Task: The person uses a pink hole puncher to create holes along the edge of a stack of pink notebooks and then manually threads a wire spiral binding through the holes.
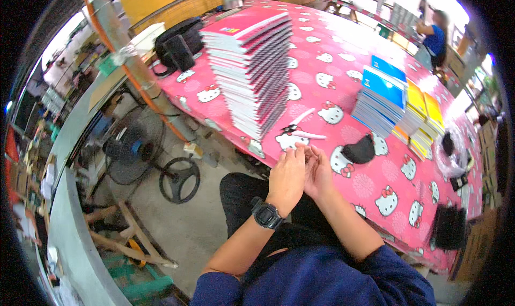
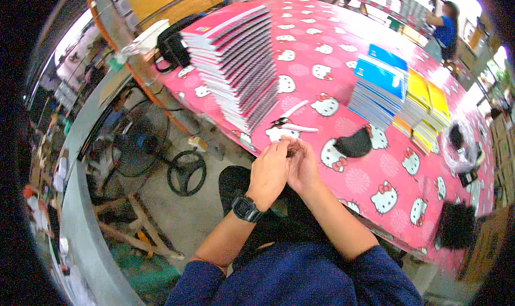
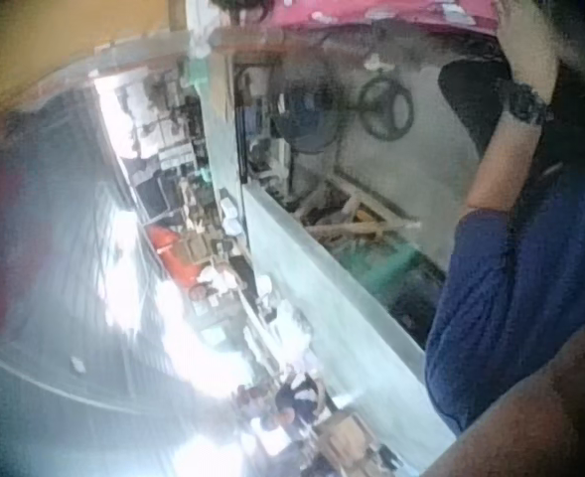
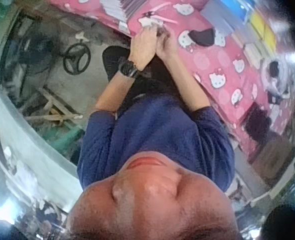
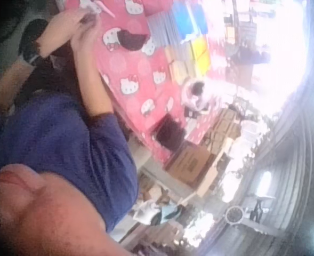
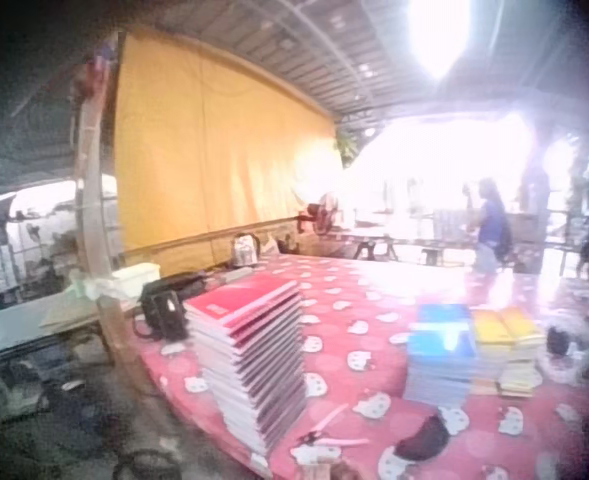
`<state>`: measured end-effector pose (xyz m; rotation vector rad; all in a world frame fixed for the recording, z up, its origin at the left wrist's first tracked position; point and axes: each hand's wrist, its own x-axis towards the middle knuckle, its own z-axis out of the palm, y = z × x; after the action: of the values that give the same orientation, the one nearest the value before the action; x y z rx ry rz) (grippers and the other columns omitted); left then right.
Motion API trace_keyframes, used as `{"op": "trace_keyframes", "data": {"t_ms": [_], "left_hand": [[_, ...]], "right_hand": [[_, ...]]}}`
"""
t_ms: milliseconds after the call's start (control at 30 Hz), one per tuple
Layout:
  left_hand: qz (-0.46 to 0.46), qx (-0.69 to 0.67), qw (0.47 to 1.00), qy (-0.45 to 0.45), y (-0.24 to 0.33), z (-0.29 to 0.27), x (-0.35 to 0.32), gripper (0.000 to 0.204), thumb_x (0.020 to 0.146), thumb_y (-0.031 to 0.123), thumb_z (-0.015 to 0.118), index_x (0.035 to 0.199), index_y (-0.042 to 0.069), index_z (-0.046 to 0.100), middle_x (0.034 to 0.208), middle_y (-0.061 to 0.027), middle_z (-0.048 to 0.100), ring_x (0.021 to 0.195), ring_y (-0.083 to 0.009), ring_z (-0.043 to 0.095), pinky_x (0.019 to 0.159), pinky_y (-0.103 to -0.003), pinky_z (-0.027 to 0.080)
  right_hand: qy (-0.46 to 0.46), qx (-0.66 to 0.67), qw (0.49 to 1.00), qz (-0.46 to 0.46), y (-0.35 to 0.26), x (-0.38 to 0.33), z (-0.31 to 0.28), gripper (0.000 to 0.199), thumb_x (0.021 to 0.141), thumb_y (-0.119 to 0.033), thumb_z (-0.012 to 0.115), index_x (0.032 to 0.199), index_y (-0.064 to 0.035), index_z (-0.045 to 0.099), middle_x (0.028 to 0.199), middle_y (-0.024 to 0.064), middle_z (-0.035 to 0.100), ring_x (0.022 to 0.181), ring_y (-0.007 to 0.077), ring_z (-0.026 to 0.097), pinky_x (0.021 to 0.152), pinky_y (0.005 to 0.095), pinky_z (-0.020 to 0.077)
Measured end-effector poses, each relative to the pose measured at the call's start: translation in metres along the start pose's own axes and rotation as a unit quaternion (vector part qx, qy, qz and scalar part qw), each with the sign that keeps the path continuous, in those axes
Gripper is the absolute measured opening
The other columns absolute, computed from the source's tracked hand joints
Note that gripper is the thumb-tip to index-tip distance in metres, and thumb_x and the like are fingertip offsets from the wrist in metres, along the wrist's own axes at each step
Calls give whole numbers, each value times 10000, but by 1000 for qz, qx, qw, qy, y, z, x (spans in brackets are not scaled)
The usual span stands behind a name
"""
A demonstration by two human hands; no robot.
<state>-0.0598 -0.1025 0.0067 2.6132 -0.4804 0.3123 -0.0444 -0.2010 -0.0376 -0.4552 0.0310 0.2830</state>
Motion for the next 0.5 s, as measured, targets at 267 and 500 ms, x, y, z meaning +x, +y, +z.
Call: {"op": "trace_keyframes", "data": {"t_ms": [267,500], "left_hand": [[133,-234,952,147,23,-34,-8,363,756,65,647,1106,25,557,980,-143,552,864,-278,539,728,-377,453],[66,-242,961,117,2,-21,-31,330,749,30,640,1072,25,572,1005,-119,540,840,-225,538,710,-306,445]], "right_hand": [[64,-207,927,-306,-136,-81,20,219,900,-232,521,930,-23,578,821,73,590,757,162,578,671,292,474],[421,-624,7,-658,-341,-236,-8,236,925,-154,436,1063,5,544,1026,110,563,945,202,512,880,325,382]]}}
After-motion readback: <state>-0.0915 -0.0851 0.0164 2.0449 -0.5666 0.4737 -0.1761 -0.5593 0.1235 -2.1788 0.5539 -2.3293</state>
